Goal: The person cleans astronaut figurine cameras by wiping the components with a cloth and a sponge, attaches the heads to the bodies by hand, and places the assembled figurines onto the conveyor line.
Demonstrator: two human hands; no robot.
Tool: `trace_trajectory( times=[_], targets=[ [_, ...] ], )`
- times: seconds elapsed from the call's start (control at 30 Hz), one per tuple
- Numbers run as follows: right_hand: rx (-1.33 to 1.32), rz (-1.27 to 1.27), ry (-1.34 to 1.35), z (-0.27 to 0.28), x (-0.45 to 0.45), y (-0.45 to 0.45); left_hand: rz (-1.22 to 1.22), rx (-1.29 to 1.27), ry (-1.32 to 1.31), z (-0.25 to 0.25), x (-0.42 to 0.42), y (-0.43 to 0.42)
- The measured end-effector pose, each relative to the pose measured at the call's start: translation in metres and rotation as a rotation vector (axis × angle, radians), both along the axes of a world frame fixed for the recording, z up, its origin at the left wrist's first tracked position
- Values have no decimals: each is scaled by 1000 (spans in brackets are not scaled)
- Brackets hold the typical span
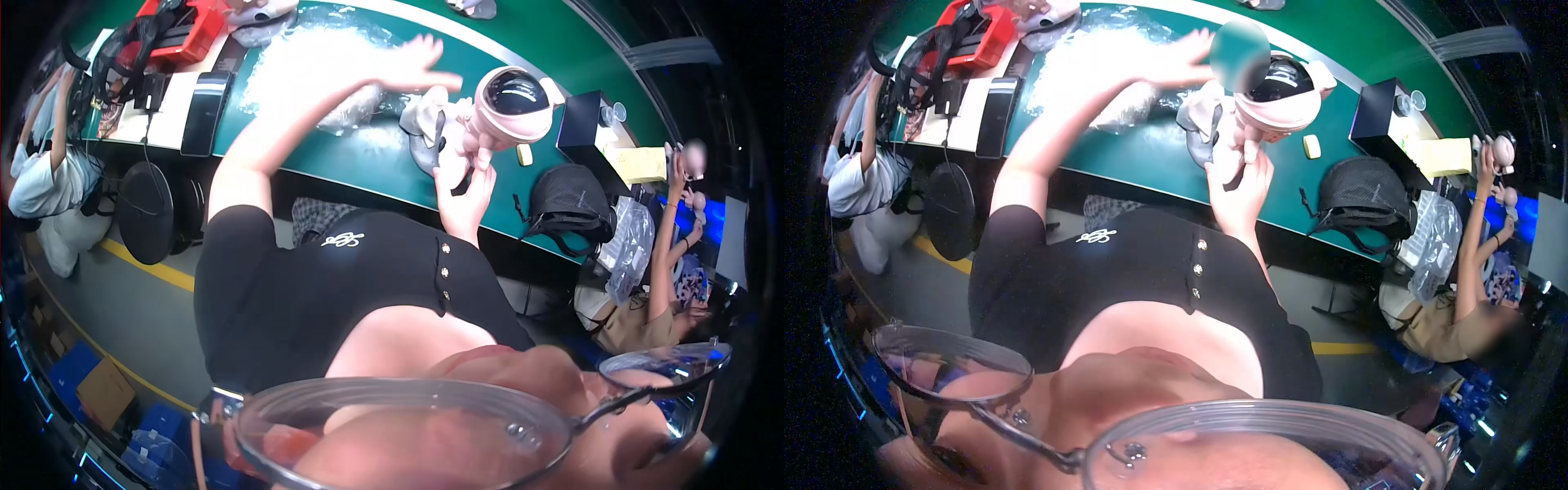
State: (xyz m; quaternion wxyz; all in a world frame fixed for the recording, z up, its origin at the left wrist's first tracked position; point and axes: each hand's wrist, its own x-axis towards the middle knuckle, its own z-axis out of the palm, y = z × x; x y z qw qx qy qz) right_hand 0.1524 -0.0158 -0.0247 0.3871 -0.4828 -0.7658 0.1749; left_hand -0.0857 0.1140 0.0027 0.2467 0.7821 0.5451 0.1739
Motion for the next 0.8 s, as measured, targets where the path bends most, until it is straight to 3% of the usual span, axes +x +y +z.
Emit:
trace_trajectory(
  times=[0.07,0.1,0.17,0.2,0.23,0.3,0.57,0.8],
  targets=[
    [21,0,27,1,-2,2,187,266,-25,-7,-7,82],
    [28,3,21,3,-2,3,355,520,-22,-21,-2,113],
    [37,3,20,5,0,2,-45,1029,363,40,1,105],
    [41,4,27,6,0,2,271,601,39,24,18,140],
    [48,7,35,6,-2,3,261,635,372,1,15,175],
    [88,1,42,3,-2,7,300,894,203,-64,3,234],
    [40,19,64,-4,2,6,191,580,209,-22,-13,111],
    [119,39,30,-13,5,9,239,399,220,-6,-17,0]
  ],
)
